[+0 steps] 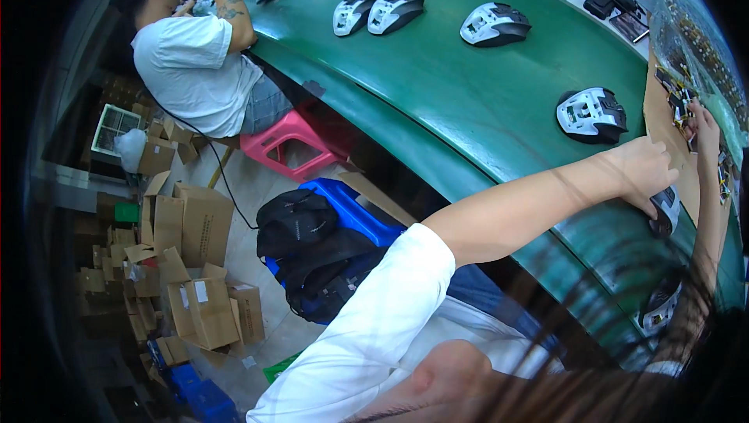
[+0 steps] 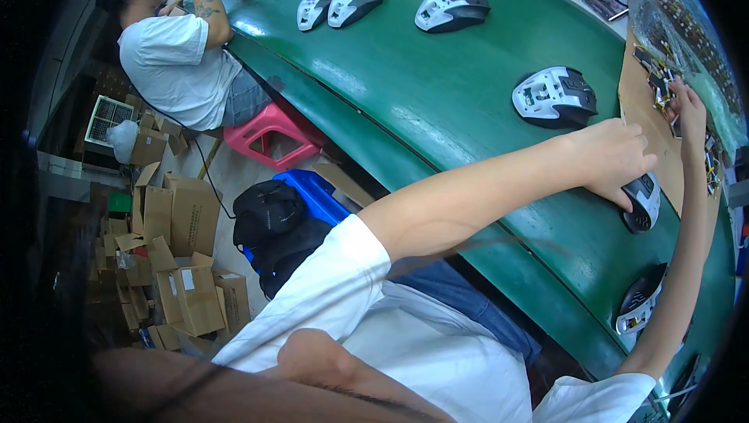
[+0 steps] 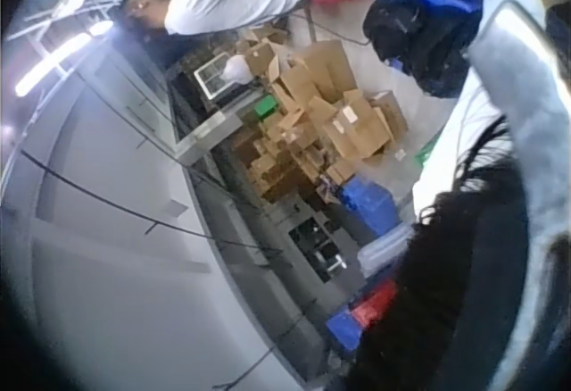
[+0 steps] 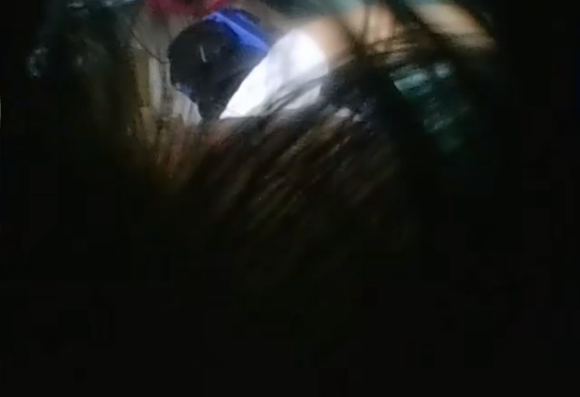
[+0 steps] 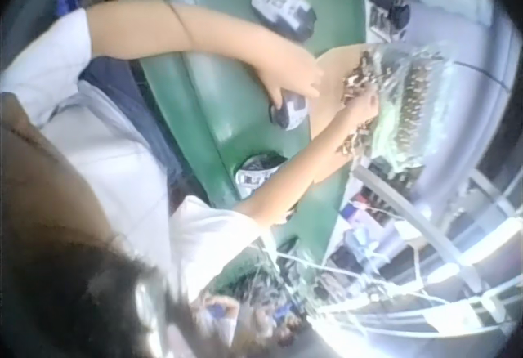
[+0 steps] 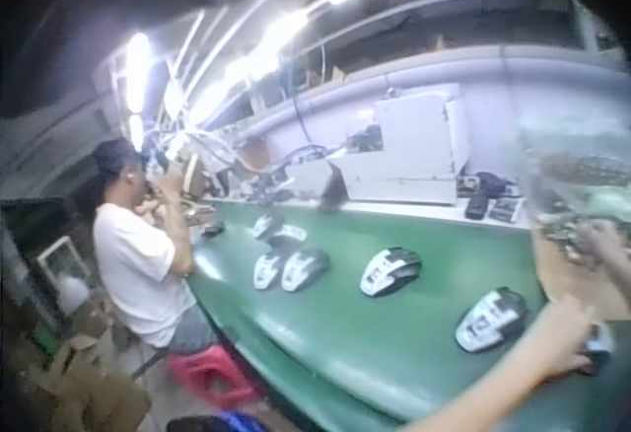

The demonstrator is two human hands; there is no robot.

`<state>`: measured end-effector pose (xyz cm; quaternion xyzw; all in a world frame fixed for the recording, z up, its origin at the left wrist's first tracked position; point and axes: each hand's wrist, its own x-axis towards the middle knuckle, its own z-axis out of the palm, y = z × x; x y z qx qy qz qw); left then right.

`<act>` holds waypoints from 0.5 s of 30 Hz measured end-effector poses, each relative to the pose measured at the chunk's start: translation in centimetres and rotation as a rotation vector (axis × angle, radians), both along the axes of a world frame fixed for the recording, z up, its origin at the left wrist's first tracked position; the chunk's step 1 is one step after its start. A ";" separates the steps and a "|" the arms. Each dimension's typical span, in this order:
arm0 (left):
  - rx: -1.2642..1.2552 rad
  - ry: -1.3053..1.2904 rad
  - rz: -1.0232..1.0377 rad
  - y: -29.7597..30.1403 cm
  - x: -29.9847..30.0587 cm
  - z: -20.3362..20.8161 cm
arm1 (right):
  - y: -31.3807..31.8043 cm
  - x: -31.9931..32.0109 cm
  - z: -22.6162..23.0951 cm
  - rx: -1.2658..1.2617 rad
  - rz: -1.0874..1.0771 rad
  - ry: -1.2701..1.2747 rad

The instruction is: The person assembles computer mice along a production line by picking up small battery components and inserting them into mouse bodies by hand before placing the mice on the table.

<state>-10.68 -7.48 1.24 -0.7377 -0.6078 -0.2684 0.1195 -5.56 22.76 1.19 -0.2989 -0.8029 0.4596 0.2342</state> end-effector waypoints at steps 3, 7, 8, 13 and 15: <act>0.021 0.001 0.009 -0.2 -0.5 -0.3 | -4.9 -1.2 0.9 0.118 0.017 0.041; 0.085 -0.009 -0.034 0.3 -0.2 0.1 | 1.2 0.5 -2.2 0.475 0.002 -0.179; 0.090 0.011 -0.026 -0.1 -0.4 0.2 | 0.5 0.6 -2.4 0.644 -0.058 -0.215; 0.044 -0.157 -0.090 -0.3 -0.2 0.5 | -2.2 2.1 -1.1 0.382 -0.066 -0.419; 0.040 -0.168 -0.084 -1.4 -0.9 0.2 | -6.7 0.7 0.7 0.227 -0.015 -0.375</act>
